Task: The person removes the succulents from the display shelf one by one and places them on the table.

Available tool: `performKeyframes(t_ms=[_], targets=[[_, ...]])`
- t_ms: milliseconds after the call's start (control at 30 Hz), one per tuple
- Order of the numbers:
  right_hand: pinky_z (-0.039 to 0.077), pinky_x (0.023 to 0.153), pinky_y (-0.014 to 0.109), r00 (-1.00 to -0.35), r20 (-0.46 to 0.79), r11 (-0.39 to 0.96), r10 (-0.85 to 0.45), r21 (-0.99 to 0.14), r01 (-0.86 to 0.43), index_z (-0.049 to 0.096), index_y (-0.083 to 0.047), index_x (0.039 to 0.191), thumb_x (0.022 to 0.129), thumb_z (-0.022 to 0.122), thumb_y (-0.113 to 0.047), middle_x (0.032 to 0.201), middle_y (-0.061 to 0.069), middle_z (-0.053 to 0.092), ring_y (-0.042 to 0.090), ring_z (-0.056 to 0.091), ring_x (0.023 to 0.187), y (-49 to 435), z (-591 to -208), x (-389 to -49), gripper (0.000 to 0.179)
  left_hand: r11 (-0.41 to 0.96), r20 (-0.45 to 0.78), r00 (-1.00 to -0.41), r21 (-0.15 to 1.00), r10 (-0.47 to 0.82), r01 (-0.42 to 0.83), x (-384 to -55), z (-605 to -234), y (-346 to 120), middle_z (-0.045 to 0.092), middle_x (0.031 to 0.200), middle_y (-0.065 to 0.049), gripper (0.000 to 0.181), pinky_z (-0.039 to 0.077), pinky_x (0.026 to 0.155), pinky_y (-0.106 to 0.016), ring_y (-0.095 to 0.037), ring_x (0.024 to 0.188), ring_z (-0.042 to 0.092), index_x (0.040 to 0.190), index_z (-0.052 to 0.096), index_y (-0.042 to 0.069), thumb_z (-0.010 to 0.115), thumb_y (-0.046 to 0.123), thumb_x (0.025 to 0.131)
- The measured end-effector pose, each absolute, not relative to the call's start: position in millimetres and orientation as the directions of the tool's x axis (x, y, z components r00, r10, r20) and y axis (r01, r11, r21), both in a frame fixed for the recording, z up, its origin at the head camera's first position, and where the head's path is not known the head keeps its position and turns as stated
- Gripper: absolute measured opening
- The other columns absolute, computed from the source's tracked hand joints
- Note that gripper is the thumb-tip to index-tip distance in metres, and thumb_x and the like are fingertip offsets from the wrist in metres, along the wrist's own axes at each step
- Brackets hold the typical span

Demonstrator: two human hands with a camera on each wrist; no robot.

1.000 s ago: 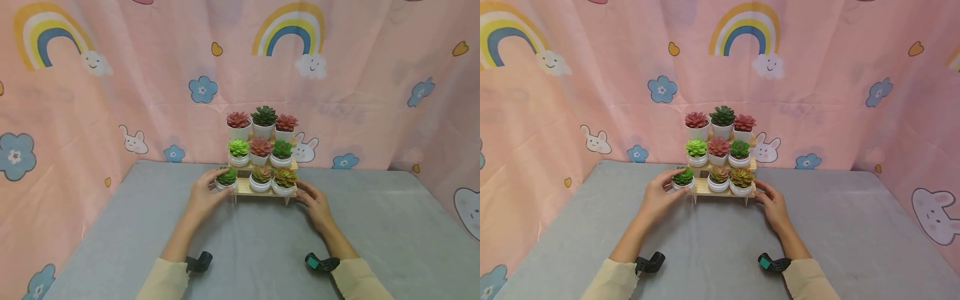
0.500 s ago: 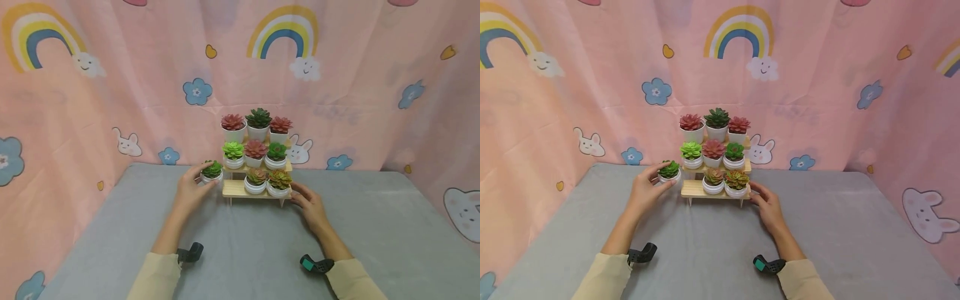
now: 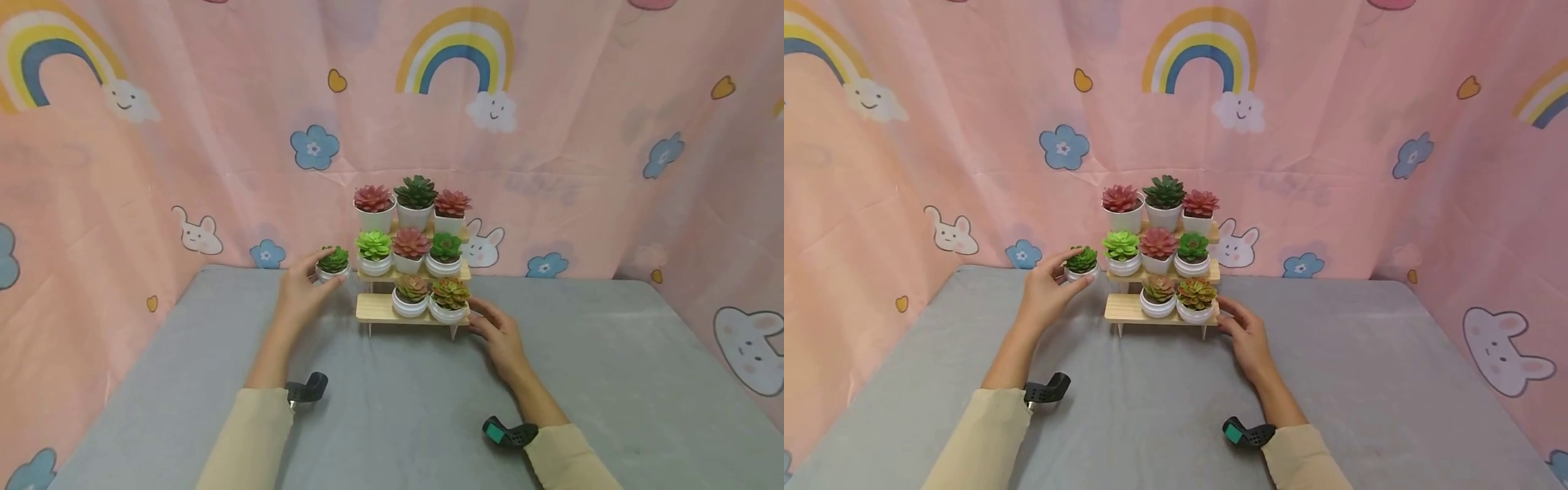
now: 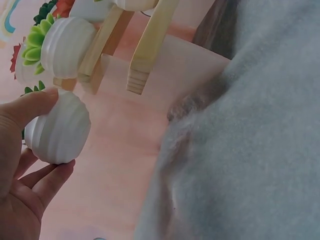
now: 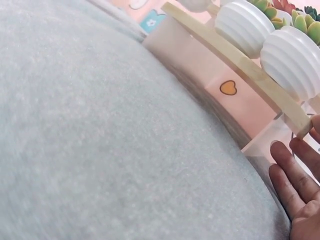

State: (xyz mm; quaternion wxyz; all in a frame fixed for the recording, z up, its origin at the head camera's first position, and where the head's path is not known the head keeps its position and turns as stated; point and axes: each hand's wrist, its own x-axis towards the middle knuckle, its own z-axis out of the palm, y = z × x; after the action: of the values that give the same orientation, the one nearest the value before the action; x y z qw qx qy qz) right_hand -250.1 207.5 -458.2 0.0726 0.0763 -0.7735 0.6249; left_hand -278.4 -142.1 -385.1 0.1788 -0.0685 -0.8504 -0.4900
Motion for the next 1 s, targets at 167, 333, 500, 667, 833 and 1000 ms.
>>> performKeyframes(t_ms=[167, 333, 500, 667, 833, 1000], targets=[[0.056, 0.085, 0.014, -0.98, 0.198, 0.21, -0.022, -0.957, -0.198, 0.052, 0.007, 0.141, 0.104, 0.05, -0.007, 0.145, 0.026, 0.054, -0.009, 0.061, 0.103, 211.0, -455.2, -249.3, 0.04, 0.479, 0.363, -0.928, 0.831, -0.086, 0.281, -291.9, -392.3, -138.9, 0.056, 0.147, -0.015, 0.053, 0.051, 0.109, -0.046, -0.033, 0.138, 0.052, 0.137, 0.063, 0.016, 0.08, 0.019, 0.087], [0.056, 0.087, 0.015, -0.981, 0.193, 0.213, -0.035, -0.957, -0.196, 0.052, 0.006, 0.141, 0.104, 0.051, -0.008, 0.145, 0.026, 0.054, -0.01, 0.06, 0.105, 208.8, -454.7, -248.0, 0.04, 0.415, 0.356, -0.925, 0.867, -0.133, 0.274, -306.1, -402.6, -140.4, 0.056, 0.146, -0.018, 0.053, 0.05, 0.109, -0.048, -0.036, 0.136, 0.054, 0.136, 0.064, 0.011, 0.08, 0.013, 0.086], [0.056, 0.087, 0.015, -0.981, 0.19, 0.217, -0.036, -0.957, -0.193, 0.052, 0.006, 0.141, 0.104, 0.051, -0.009, 0.145, 0.026, 0.054, -0.009, 0.061, 0.105, 207.3, -455.3, -247.2, 0.04, 0.407, 0.354, -0.924, 0.873, -0.146, 0.27, -314.3, -410.8, -142.5, 0.056, 0.147, -0.017, 0.052, 0.049, 0.11, -0.05, -0.035, 0.137, 0.053, 0.136, 0.063, 0.011, 0.079, 0.012, 0.087], [0.056, 0.086, 0.015, -0.981, 0.191, 0.22, -0.031, -0.956, -0.193, 0.052, 0.006, 0.141, 0.104, 0.051, -0.008, 0.145, 0.025, 0.054, -0.009, 0.061, 0.105, 206.4, -454.2, -249.1, 0.04, 0.405, 0.367, -0.92, 0.869, -0.141, 0.284, -321.2, -415.1, -142.9, 0.058, 0.145, -0.016, 0.051, 0.048, 0.111, -0.051, -0.033, 0.137, 0.053, 0.136, 0.064, 0.011, 0.079, 0.011, 0.086], [0.056, 0.087, 0.015, -0.98, 0.196, 0.218, -0.035, -0.955, -0.199, 0.052, 0.007, 0.141, 0.104, 0.05, -0.008, 0.145, 0.026, 0.054, -0.01, 0.06, 0.106, 206.7, -454.0, -249.0, 0.04, 0.398, 0.349, -0.927, 0.876, -0.138, 0.271, -327.7, -421.3, -141.0, 0.058, 0.145, -0.016, 0.053, 0.049, 0.111, -0.049, -0.034, 0.135, 0.055, 0.137, 0.063, 0.011, 0.079, 0.009, 0.086], [0.056, 0.086, 0.015, -0.983, 0.183, 0.22, -0.024, -0.958, -0.184, 0.052, 0.007, 0.141, 0.104, 0.051, -0.007, 0.145, 0.026, 0.054, -0.009, 0.06, 0.105, 206.8, -456.7, -249.1, 0.039, 0.384, 0.322, -0.936, 0.889, -0.14, 0.248, -329.7, -427.1, -138.4, 0.057, 0.146, -0.016, 0.054, 0.049, 0.111, -0.049, -0.034, 0.135, 0.055, 0.137, 0.063, 0.008, 0.079, 0.008, 0.085]])
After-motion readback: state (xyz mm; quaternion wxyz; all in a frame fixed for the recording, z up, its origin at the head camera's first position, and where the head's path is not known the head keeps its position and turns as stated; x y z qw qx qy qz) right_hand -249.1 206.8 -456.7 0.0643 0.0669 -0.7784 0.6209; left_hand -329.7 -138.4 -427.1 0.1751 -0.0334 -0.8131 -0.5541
